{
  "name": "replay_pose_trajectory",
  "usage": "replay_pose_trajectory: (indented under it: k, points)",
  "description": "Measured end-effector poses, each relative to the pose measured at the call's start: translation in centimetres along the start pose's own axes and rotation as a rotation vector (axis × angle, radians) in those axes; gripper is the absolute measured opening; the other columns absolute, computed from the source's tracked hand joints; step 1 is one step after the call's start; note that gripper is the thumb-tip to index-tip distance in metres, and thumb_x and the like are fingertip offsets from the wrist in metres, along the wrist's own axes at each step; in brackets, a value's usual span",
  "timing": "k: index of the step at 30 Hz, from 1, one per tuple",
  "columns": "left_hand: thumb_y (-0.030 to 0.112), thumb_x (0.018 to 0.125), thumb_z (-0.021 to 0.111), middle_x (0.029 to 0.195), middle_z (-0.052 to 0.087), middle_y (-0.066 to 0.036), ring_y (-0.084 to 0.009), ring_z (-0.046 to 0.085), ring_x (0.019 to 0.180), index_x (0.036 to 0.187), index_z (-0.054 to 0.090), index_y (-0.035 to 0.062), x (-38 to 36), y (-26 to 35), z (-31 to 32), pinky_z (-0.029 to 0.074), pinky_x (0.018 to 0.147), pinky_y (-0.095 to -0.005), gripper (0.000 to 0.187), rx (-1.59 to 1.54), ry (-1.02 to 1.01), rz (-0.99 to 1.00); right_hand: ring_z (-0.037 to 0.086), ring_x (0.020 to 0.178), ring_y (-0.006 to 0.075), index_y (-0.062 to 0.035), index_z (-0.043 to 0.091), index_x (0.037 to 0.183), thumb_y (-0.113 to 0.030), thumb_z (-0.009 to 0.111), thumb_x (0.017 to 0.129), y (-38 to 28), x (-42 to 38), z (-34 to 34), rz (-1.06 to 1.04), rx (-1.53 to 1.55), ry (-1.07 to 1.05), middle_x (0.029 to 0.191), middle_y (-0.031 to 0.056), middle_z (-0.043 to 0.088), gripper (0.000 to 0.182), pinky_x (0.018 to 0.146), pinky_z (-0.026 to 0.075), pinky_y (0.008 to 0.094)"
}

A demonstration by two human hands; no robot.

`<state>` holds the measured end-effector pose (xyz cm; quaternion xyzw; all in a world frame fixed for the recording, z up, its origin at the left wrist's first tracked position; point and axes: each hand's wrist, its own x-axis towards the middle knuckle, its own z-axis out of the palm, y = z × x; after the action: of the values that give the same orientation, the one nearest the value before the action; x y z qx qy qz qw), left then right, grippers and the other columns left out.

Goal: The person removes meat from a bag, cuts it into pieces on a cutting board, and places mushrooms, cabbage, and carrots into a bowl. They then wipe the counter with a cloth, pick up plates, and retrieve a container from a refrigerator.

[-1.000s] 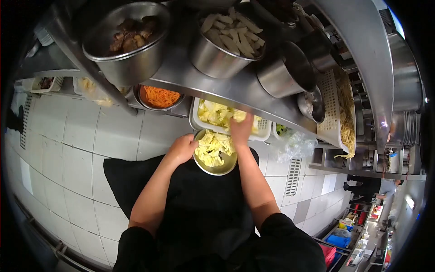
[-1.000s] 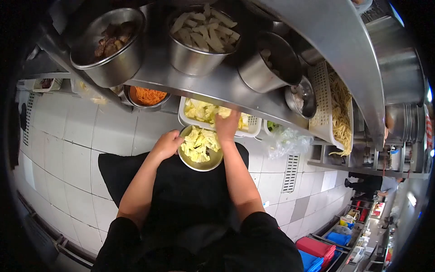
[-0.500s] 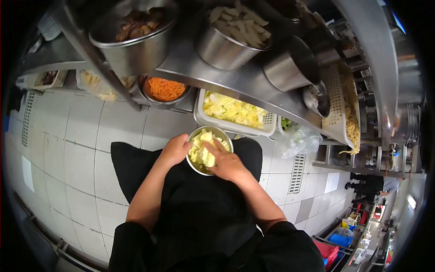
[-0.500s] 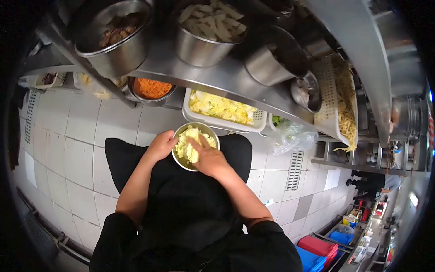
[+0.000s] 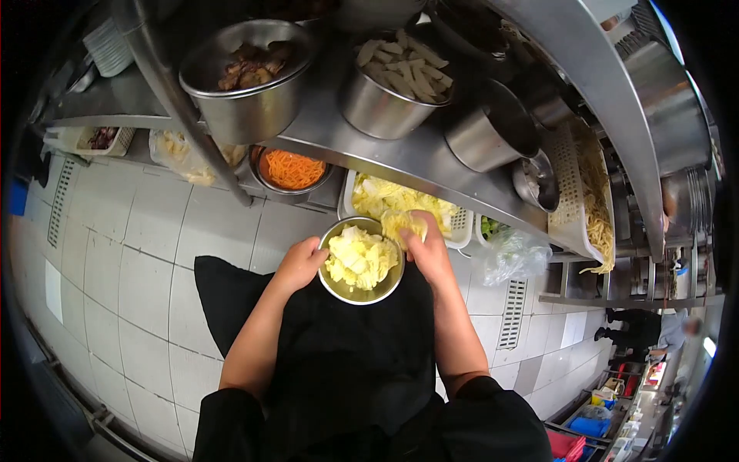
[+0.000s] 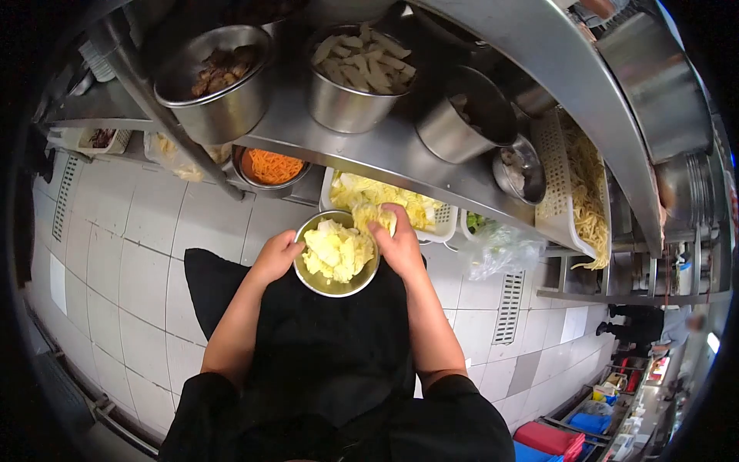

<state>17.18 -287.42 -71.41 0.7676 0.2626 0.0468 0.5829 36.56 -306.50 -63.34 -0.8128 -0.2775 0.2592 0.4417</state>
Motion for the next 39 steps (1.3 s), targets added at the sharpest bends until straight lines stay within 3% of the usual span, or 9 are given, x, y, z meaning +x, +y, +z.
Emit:
replay_pose_trajectory:
  k: [3, 6, 9, 13, 14, 21, 26, 29, 39]
  points:
    - [0.021, 0.09, 0.058, 0.07, 0.057, -0.012, -0.0176, 0.053, 0.065, 0.085, 0.055, -0.002, -0.8, -0.6, -0.3, 0.043, 0.061, -0.0352, 0.024, 0.084, 0.048, 0.061, 0.052, 0.119, 0.038, -0.0018, 0.045, 0.132, -0.033, 0.065, 0.085, 1.9, 3.7, -0.7, -0.145, -0.371, 0.37, 0.123, 0.0264, 0.056, 0.06, 0.1, 0.041, 0.0408]
    - [0.022, 0.088, 0.059, 0.077, 0.058, -0.02, -0.0344, 0.057, 0.072, 0.085, 0.054, -0.0023, -2.6, 0.4, -1.4, 0.044, 0.065, -0.041, 0.025, 0.019, 0.04, -0.002, 0.047, 0.123, 0.0416, -0.0016, 0.044, 0.134, -0.038, 0.065, 0.085, -0.9, 2.8, -2.4, 0.075, -0.728, 0.265, 0.128, 0.0267, 0.054, 0.064, 0.103, 0.039, 0.0431]
    - [0.022, 0.087, 0.06, 0.069, 0.054, -0.017, -0.0243, 0.051, 0.063, 0.081, 0.052, -0.0023, -4.3, 3.0, -3.5, 0.043, 0.061, -0.0379, 0.026, 0.069, 0.068, -0.072, 0.066, 0.096, 0.0302, -0.0064, 0.063, 0.12, -0.033, 0.067, 0.086, -8.6, -1.2, -4.7, -0.095, -0.301, -0.204, 0.109, 0.0164, 0.067, 0.044, 0.087, 0.051, 0.0375]
    - [0.022, 0.087, 0.059, 0.069, 0.056, -0.016, -0.0231, 0.053, 0.063, 0.08, 0.052, -0.0025, -4.2, 5.7, -5.6, 0.043, 0.061, -0.0371, 0.026, 0.097, 0.091, -0.053, 0.067, 0.082, 0.0263, -0.0071, 0.068, 0.108, -0.029, 0.068, 0.085, -19.1, 1.7, -7.4, -0.674, -0.429, 0.269, 0.095, 0.0127, 0.069, 0.032, 0.07, 0.053, 0.035]
    - [0.022, 0.087, 0.059, 0.069, 0.056, -0.016, -0.0231, 0.053, 0.063, 0.08, 0.052, -0.0025, -4.0, 6.5, -6.0, 0.043, 0.061, -0.0371, 0.026, 0.104, 0.102, -0.046, 0.062, 0.076, 0.0166, -0.0085, 0.064, 0.118, -0.024, 0.065, 0.088, -21.9, 3.4, -7.7, -0.472, -0.508, 0.213, 0.088, 0.0072, 0.066, 0.034, 0.065, 0.049, 0.0298]
    - [0.022, 0.085, 0.058, 0.07, 0.06, -0.013, -0.0218, 0.06, 0.067, 0.083, 0.056, -0.0032, -2.6, 14.6, -9.4, 0.046, 0.064, -0.0365, 0.025, 0.114, 0.214, 0.136, 0.061, 0.105, 0.0316, -0.0121, 0.061, 0.122, -0.033, 0.068, 0.083, -24.7, 14.3, -6.4, -0.619, -0.991, 0.022, 0.111, 0.0164, 0.066, 0.045, 0.091, 0.047, 0.0364]
    - [0.02, 0.085, 0.057, 0.068, 0.06, -0.012, -0.0174, 0.061, 0.062, 0.078, 0.056, -0.0042, -1.5, 18.1, -11.4, 0.049, 0.056, -0.0346, 0.025, 0.062, 0.175, 0.169, 0.061, 0.072, 0.0161, -0.0053, 0.061, 0.117, -0.021, 0.065, 0.085, -24.3, 15.4, -8.8, -0.318, -0.413, -0.292, 0.087, 0.0118, 0.063, 0.036, 0.064, 0.05, 0.0284]
    - [0.018, 0.084, 0.054, 0.068, 0.062, -0.009, -0.0174, 0.065, 0.063, 0.075, 0.056, -0.0044, -1.0, 20.2, -11.8, 0.055, 0.055, -0.0326, 0.024, -0.045, 0.099, 0.162, 0.054, 0.061, 0.0095, -0.0002, 0.06, 0.114, -0.011, 0.063, 0.085, -24.1, 13.1, -9.4, -0.341, -0.12, -0.195, 0.078, 0.0064, 0.057, 0.031, 0.055, 0.045, 0.0232]
    - [0.02, 0.084, 0.055, 0.069, 0.062, -0.012, -0.016, 0.063, 0.061, 0.079, 0.056, -0.0039, 0.0, 21.6, -11.5, 0.049, 0.053, -0.0308, 0.025, -0.05, 0.121, 0.199, 0.058, 0.083, 0.007, 0.0004, 0.049, 0.132, -0.007, 0.07, 0.084, -22.2, 3.6, -8.3, -0.339, 0.171, -0.55, 0.097, 0.006, 0.063, 0.053, 0.071, 0.05, 0.0222]
